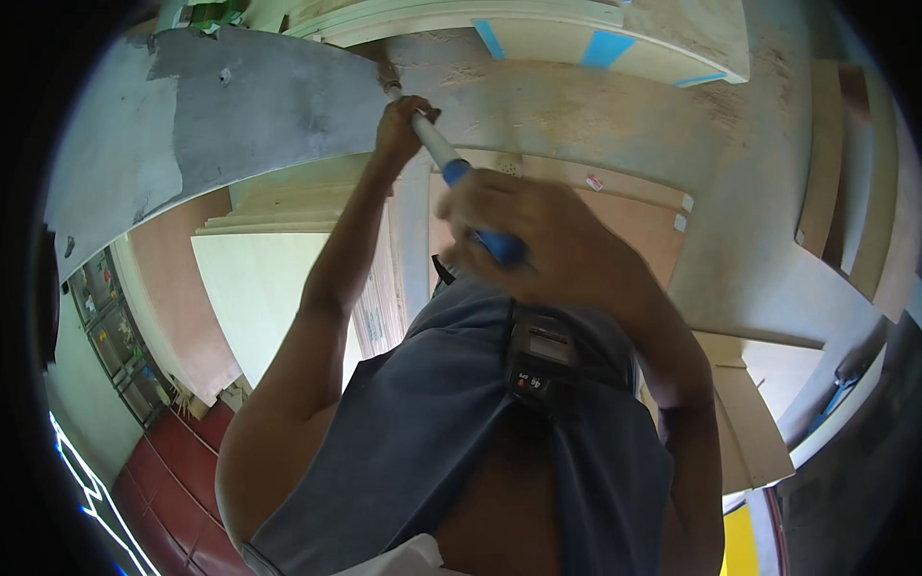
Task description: The person sweeps the floor with a broom, moves a jigsaw and a wooden board, sweeps more sawdust, and then picks up and unfolds a paper plan.
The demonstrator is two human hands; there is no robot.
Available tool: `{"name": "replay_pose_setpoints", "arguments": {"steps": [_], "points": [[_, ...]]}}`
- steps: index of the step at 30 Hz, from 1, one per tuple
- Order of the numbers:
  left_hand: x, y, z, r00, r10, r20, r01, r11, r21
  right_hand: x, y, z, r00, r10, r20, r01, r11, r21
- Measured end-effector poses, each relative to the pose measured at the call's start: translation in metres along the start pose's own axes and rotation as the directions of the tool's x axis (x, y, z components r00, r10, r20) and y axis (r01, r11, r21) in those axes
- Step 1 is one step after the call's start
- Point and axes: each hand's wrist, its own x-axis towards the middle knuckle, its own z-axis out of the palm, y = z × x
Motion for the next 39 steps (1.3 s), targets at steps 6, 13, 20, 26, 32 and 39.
{"name": "replay_pose_setpoints", "arguments": {"steps": [6, 13, 20, 26, 32, 39], "points": [[0.031, 0.002, 0.087, 0.914, 0.174, 0.367, -0.080, 0.963, -0.259, 0.030, -0.005, 0.005, 0.978, 0.207, 0.006, -0.199, 0.949, -0.244], [0.047, 0.176, 0.081, 0.860, 0.476, 0.187, -0.298, 0.763, -0.574, 0.018, -0.099, -0.037, 0.983, 0.025, -0.183, -0.099, 0.908, -0.407], [0.044, 0.198, 0.022, 0.767, 0.612, 0.195, -0.380, 0.677, -0.631, -0.010, -0.137, -0.073, 0.982, -0.033, -0.189, -0.053, 0.900, -0.433], [0.035, 0.076, 0.017, 0.906, 0.336, 0.257, -0.226, 0.899, -0.376, -0.002, -0.062, -0.047, 0.944, 0.092, -0.318, -0.120, 0.990, -0.069], [0.035, 0.071, 0.126, 0.851, 0.408, 0.332, -0.246, 0.867, -0.434, -0.055, 0.009, -0.052, 0.855, 0.288, -0.430, -0.295, 0.954, 0.053], [0.036, 0.254, 0.261, 0.725, 0.609, 0.322, -0.346, 0.725, -0.596, -0.148, -0.032, -0.104, 0.723, 0.277, -0.633, -0.453, 0.882, -0.132]]}}
